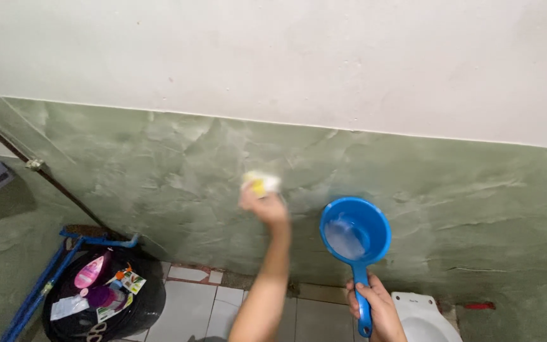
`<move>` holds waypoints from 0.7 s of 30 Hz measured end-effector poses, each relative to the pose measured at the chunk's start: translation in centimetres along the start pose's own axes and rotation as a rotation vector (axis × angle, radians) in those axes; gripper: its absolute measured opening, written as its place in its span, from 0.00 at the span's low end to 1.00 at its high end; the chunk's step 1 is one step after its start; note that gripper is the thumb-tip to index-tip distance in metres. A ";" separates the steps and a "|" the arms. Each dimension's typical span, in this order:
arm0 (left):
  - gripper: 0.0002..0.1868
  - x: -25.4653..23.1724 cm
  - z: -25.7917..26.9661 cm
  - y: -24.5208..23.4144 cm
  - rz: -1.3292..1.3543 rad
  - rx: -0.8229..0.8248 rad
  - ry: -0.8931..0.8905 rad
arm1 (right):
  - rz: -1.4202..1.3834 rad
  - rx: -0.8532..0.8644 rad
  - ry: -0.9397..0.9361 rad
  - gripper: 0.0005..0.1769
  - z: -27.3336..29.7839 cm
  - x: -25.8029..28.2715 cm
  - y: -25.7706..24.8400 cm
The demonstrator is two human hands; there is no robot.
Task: The person is cleaning the tiled wall in a bathroom using a sponge and soapy water from a blue bucket.
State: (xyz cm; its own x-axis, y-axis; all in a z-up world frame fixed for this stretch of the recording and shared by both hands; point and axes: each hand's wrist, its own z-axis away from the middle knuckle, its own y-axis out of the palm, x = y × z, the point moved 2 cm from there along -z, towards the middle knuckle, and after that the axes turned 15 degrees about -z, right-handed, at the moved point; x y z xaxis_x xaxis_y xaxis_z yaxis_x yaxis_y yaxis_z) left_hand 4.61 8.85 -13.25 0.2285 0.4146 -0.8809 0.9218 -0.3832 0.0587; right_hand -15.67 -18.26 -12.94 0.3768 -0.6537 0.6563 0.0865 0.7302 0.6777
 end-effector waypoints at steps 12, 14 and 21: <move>0.31 12.9 -0.8 -5.5 -0.419 0.021 -0.457 | -0.007 -0.055 0.078 0.12 0.5 0.4 0.8; 0.28 16.7 -0.8 -4.4 -0.324 -0.015 -0.600 | 0.002 -0.140 0.061 0.12 1.4 1.4 3.0; 0.29 4.6 10.3 1.9 -0.505 0.096 -0.065 | -0.003 -0.179 0.040 0.13 1.5 1.4 0.4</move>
State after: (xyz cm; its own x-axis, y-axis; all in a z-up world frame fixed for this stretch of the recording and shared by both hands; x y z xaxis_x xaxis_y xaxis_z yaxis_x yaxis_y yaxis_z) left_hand 4.19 1.50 -22.03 -0.2603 0.5163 -0.8159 0.8785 -0.2239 -0.4220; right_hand -16.49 -19.17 -11.30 0.4124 -0.6499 0.6384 0.2491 0.7545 0.6072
